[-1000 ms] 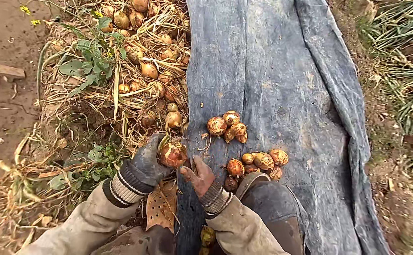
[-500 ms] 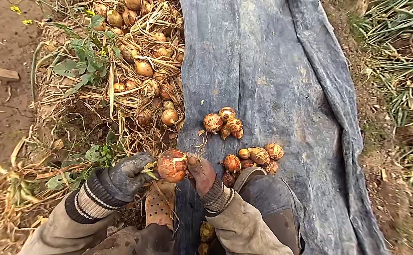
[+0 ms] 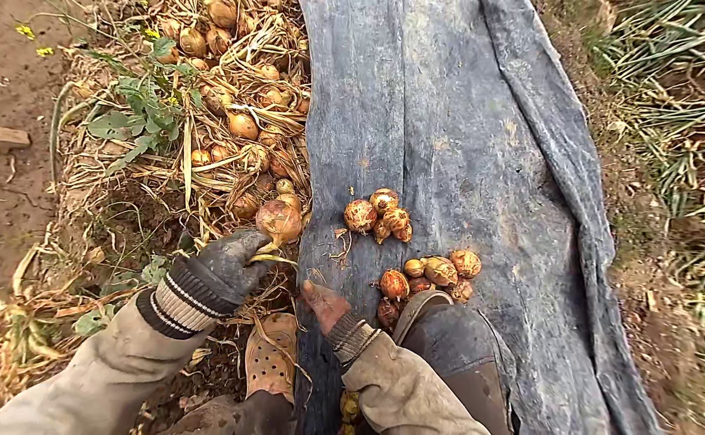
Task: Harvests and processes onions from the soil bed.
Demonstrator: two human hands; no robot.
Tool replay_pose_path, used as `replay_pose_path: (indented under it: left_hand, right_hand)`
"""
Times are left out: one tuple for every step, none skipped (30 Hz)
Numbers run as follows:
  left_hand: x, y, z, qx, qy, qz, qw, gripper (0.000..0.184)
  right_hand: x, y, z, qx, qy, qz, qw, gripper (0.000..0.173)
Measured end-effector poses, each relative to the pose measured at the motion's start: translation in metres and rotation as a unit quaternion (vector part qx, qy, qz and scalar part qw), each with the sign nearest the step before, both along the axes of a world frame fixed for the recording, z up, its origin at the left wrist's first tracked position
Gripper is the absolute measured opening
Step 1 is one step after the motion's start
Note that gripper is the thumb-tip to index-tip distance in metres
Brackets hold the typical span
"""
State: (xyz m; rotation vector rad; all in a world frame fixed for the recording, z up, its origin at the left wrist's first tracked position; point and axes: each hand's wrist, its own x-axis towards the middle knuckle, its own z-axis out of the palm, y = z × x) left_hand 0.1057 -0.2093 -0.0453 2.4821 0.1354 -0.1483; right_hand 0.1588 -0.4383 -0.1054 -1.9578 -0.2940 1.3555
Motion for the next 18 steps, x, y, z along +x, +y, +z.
replay_pose_path:
  left_hand:
    - [0.007,-0.015,0.007,0.007,0.067,-0.075,0.995,0.025]
    - [0.015,-0.031,0.011,0.026,0.137,-0.134,0.981,0.026]
    - [0.023,-0.045,0.01,0.052,0.18,-0.168,0.968,0.026]
    - [0.032,-0.054,0.008,0.07,0.19,-0.171,0.964,0.026]
    - [0.044,-0.056,0.005,0.084,0.173,-0.143,0.971,0.026]
    - [0.055,-0.05,-0.006,0.104,0.129,-0.098,0.981,0.026]
    - [0.069,-0.04,-0.017,0.124,0.109,-0.041,0.985,0.027]
    - [0.081,-0.027,-0.032,0.135,0.113,0.023,0.984,0.027]
    - [0.09,-0.014,-0.044,0.127,0.146,0.085,0.977,0.03]
    - [0.094,-0.007,-0.052,0.106,0.185,0.133,0.968,0.038]
    - [0.095,-0.008,-0.052,0.07,0.223,0.172,0.957,0.043]
    - [0.094,-0.018,-0.042,0.025,0.266,0.202,0.942,0.041]
    - [0.096,-0.028,-0.034,0.008,0.307,0.212,0.928,0.042]
    - [0.098,-0.038,-0.034,-0.005,0.325,0.23,0.917,0.046]
    - [0.098,-0.045,-0.043,-0.02,0.322,0.246,0.914,0.047]
    - [0.095,-0.046,-0.059,-0.004,0.304,0.212,0.929,0.054]
    - [0.091,-0.041,-0.084,0.05,0.266,0.145,0.952,0.07]
    - [0.087,-0.04,-0.111,0.081,0.193,0.125,0.97,0.073]
  right_hand:
    - [0.001,0.001,0.002,0.003,0.012,-0.037,0.999,0.07]
    - [0.002,0.0,0.002,0.015,0.031,-0.114,0.993,0.068]
    - [0.003,-0.001,0.002,0.038,0.065,-0.221,0.972,0.069]
    - [0.006,-0.004,0.005,0.073,0.114,-0.311,0.941,0.07]
    - [0.01,-0.007,0.012,0.103,0.141,-0.368,0.913,0.072]
    - [0.013,-0.012,0.018,0.139,0.131,-0.412,0.891,0.072]
    - [0.015,-0.018,0.023,0.188,0.095,-0.459,0.863,0.072]
    - [0.019,-0.026,0.028,0.237,0.055,-0.501,0.83,0.071]
    - [0.027,-0.034,0.032,0.278,0.019,-0.529,0.802,0.07]
    - [0.036,-0.041,0.035,0.297,-0.015,-0.546,0.783,0.071]
    - [0.042,-0.044,0.036,0.293,-0.033,-0.56,0.775,0.07]
    - [0.045,-0.045,0.033,0.279,-0.024,-0.571,0.772,0.07]
    - [0.045,-0.043,0.027,0.262,0.01,-0.573,0.776,0.071]
    - [0.042,-0.038,0.021,0.238,0.056,-0.563,0.79,0.073]
    - [0.036,-0.031,0.016,0.207,0.101,-0.545,0.806,0.074]
    - [0.029,-0.023,0.014,0.176,0.133,-0.519,0.826,0.073]
    - [0.02,-0.017,0.012,0.157,0.151,-0.486,0.846,0.071]
    - [0.011,-0.012,0.011,0.145,0.15,-0.449,0.869,0.067]
